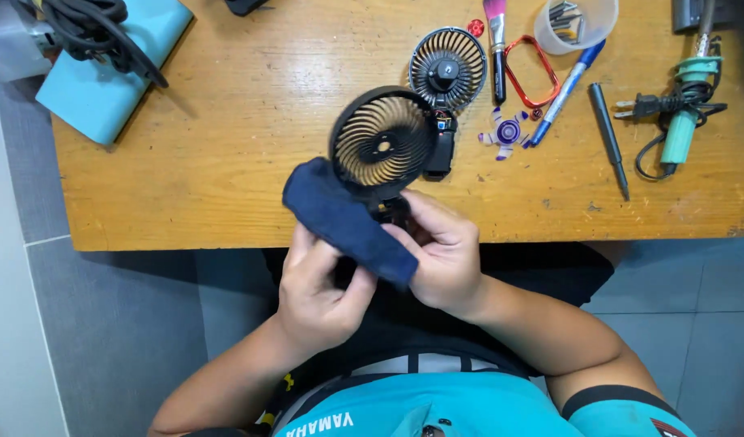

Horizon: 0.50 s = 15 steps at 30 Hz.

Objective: Disassembling, cleaning, and inspecting the components of a small portable fan.

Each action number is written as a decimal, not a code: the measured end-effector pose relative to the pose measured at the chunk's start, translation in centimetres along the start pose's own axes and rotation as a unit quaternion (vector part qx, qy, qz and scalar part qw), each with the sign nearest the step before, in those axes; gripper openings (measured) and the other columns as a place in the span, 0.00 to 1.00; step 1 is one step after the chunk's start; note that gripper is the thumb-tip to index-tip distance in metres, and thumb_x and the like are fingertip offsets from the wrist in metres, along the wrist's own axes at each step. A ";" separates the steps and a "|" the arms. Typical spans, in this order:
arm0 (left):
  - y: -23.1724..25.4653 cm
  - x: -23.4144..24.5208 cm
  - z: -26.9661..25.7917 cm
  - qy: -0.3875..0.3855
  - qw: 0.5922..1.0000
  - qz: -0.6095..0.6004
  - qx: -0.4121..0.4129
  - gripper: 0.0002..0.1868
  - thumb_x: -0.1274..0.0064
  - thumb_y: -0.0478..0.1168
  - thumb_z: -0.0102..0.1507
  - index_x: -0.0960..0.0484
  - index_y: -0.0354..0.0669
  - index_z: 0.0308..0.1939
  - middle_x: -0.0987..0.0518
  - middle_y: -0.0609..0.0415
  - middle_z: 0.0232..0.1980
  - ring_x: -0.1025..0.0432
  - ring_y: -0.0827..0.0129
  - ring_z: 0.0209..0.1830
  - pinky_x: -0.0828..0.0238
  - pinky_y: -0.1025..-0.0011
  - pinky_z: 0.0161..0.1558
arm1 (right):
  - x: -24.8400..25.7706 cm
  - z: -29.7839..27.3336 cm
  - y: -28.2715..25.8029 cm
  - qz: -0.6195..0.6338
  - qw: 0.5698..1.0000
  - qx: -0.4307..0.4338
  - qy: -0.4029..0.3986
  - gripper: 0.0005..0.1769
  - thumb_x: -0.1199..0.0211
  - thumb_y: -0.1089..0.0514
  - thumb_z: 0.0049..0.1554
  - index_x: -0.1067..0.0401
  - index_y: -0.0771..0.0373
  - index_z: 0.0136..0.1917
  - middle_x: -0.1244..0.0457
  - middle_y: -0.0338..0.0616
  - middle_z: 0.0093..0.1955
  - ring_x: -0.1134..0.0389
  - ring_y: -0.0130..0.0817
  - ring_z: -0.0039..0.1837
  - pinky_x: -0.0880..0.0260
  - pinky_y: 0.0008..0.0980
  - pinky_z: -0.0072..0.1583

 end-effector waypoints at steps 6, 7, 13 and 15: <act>-2.7 -0.3 -0.6 0.047 0.994 -0.050 0.090 0.30 0.33 0.26 0.64 0.30 0.32 0.68 0.17 0.46 0.56 0.20 0.69 0.47 0.18 0.73 0.51 | -1.1 -0.7 -0.1 0.017 0.997 0.020 -0.069 0.25 0.50 0.63 0.76 0.33 0.82 0.80 0.38 0.61 0.82 0.35 0.50 0.80 0.37 0.41 0.82; -2.7 -0.4 -0.1 0.049 0.989 -0.093 0.103 0.29 0.36 0.24 0.66 0.30 0.31 0.69 0.16 0.44 0.58 0.19 0.70 0.49 0.17 0.75 0.52 | -1.3 -0.8 -0.5 0.041 0.994 0.024 -0.098 0.26 0.52 0.61 0.77 0.34 0.82 0.80 0.40 0.58 0.80 0.37 0.48 0.77 0.39 0.40 0.81; -0.3 -1.8 1.7 0.051 0.998 0.032 0.000 0.12 0.43 0.26 0.69 0.20 0.27 0.57 0.16 0.38 0.51 0.21 0.56 0.40 0.21 0.64 0.44 | -1.5 -2.0 0.8 0.074 0.993 0.049 -0.083 0.27 0.53 0.52 0.85 0.41 0.63 0.92 0.60 0.55 1.00 0.55 0.55 1.00 0.55 0.52 0.97; -1.5 -2.4 0.5 0.051 0.995 0.079 -0.042 0.16 0.41 0.25 0.66 0.23 0.24 0.57 0.17 0.39 0.43 0.25 0.55 0.30 0.25 0.62 0.36 | -1.0 -3.2 2.6 0.165 0.984 0.030 -0.063 0.26 0.50 0.55 0.85 0.38 0.59 0.92 0.51 0.48 0.96 0.47 0.44 0.93 0.50 0.44 0.93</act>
Point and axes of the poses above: each hand's wrist, its own z-axis towards the middle knuckle, its own x-axis out of the back of the hand, y = z × x, the point moved 7 cm from there along z, towards the middle knuckle
